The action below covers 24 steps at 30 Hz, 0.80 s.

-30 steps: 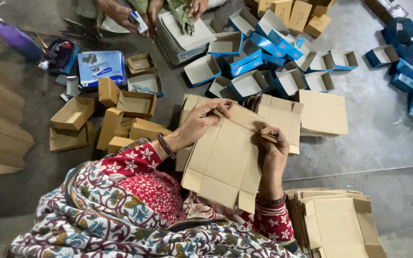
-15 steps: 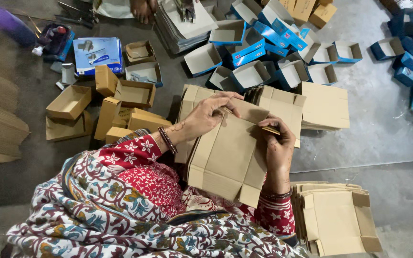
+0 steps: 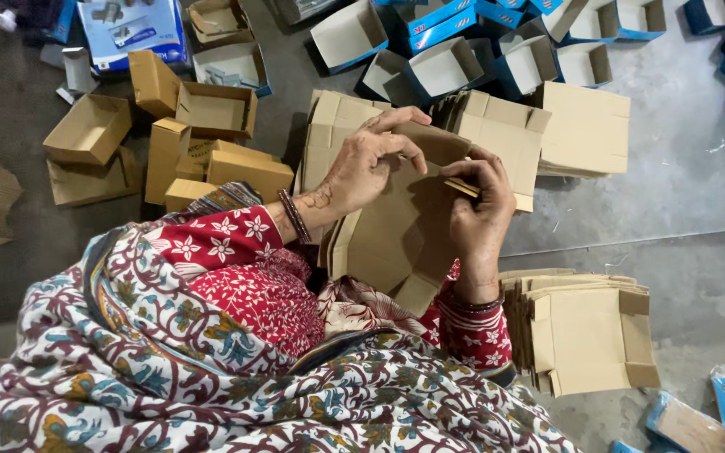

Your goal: The person sits on the floor and folds flat cardboard pieces into small boxes. They repeatedly pick up a piece, fold the side flaps, and place the finished box into a stack. The person uses a stapler to secure the flaps of some boxes.

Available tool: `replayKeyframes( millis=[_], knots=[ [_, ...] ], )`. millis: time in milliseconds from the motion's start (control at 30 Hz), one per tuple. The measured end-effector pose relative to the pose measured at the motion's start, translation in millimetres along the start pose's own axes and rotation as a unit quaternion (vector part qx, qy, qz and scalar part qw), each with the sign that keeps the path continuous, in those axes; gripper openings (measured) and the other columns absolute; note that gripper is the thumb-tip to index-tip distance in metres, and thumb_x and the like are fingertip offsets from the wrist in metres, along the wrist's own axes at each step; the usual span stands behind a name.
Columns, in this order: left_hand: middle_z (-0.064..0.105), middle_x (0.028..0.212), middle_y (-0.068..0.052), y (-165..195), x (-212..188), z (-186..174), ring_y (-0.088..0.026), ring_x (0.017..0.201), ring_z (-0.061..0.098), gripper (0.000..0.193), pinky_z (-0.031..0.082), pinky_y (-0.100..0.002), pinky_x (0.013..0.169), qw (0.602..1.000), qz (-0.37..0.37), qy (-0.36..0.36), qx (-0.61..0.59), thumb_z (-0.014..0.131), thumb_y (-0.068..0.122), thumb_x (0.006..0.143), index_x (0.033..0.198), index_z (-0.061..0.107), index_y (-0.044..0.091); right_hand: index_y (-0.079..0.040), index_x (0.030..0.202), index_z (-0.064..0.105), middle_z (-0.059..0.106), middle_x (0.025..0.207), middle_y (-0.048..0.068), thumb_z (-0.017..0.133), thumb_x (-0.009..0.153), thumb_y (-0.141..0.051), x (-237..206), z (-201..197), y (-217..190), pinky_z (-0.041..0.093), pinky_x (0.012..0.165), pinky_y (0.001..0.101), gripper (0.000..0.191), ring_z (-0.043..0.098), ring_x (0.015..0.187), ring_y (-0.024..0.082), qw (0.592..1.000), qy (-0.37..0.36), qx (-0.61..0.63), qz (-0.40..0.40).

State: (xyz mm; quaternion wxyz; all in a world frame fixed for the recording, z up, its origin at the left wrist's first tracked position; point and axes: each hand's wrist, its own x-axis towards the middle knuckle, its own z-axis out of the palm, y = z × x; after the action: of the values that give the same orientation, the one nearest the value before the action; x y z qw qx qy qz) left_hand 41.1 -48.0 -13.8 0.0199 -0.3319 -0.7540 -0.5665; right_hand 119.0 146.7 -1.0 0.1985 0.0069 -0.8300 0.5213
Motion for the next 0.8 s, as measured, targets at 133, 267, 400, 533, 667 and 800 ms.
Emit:
replayKeyframes(
  millis=[133, 267, 400, 533, 667, 800],
  knots=[
    [0.054, 0.148, -0.005, 1, 1, 3, -0.022, 0.143, 0.051, 0.055, 0.057, -0.029, 0.098, 0.998, -0.045, -0.01, -0.031, 0.044, -0.024, 0.071, 0.101, 0.073, 0.012, -0.002, 0.102, 0.068, 0.066, 0.123, 0.013, 0.047, 0.075, 0.022, 6, 1, -2, 0.055, 0.098, 0.0303, 0.042, 0.069, 0.115, 0.022, 1.0, -0.014, -0.02, -0.003],
    [0.047, 0.155, -0.004, -1, 4, -5, -0.022, 0.149, 0.046, 0.066, 0.045, -0.034, 0.12, 0.977, -0.04, -0.017, -0.207, 0.042, -0.025, 0.078, 0.127, 0.065, 0.012, -0.012, 0.134, 0.056, 0.064, 0.127, 0.011, 0.054, 0.093, 0.016, 2, -1, 25, 0.045, 0.084, 0.0268, 0.05, 0.058, 0.104, 0.018, 0.954, 0.021, 0.284, 0.09],
    [0.047, 0.159, -0.004, 0, 0, -11, -0.022, 0.149, 0.047, 0.076, 0.045, -0.036, 0.125, 0.972, -0.053, -0.024, -0.227, 0.043, -0.024, 0.083, 0.15, 0.052, 0.013, -0.013, 0.159, 0.031, 0.055, 0.144, 0.009, 0.054, 0.098, 0.007, -25, -2, 48, 0.049, 0.106, 0.0306, 0.069, 0.058, 0.125, 0.018, 0.888, 0.067, 0.391, 0.232],
    [0.035, 0.165, -0.003, 6, -5, -10, -0.024, 0.152, 0.039, 0.072, 0.045, -0.039, 0.123, 0.946, -0.09, -0.084, -0.3, 0.05, -0.02, 0.095, 0.157, 0.039, 0.014, -0.006, 0.162, 0.029, 0.047, 0.154, 0.009, 0.054, 0.095, 0.007, -75, -21, 57, 0.047, 0.112, 0.0323, 0.072, 0.054, 0.134, 0.02, 0.866, 0.118, 0.414, 0.254],
    [0.048, 0.158, -0.005, 10, -15, -21, -0.024, 0.146, 0.05, 0.059, 0.054, -0.037, 0.113, 0.963, -0.123, -0.118, -0.209, 0.052, -0.014, 0.099, 0.153, 0.048, 0.01, -0.005, 0.16, 0.03, 0.047, 0.155, 0.012, 0.054, 0.096, 0.007, -138, -84, 71, 0.045, 0.119, 0.0367, 0.068, 0.052, 0.137, 0.024, 0.873, 0.229, 0.374, 0.214],
    [0.056, 0.149, -0.006, 12, -24, -28, -0.018, 0.136, 0.057, 0.05, 0.055, -0.033, 0.111, 0.953, -0.166, -0.113, -0.228, 0.052, -0.015, 0.099, 0.146, 0.055, 0.003, -0.001, 0.164, 0.032, 0.041, 0.166, 0.014, 0.057, 0.099, 0.007, -196, -178, 82, 0.036, 0.128, 0.0377, 0.07, 0.046, 0.149, 0.026, 0.907, 0.368, 0.119, 0.167]
  ],
)
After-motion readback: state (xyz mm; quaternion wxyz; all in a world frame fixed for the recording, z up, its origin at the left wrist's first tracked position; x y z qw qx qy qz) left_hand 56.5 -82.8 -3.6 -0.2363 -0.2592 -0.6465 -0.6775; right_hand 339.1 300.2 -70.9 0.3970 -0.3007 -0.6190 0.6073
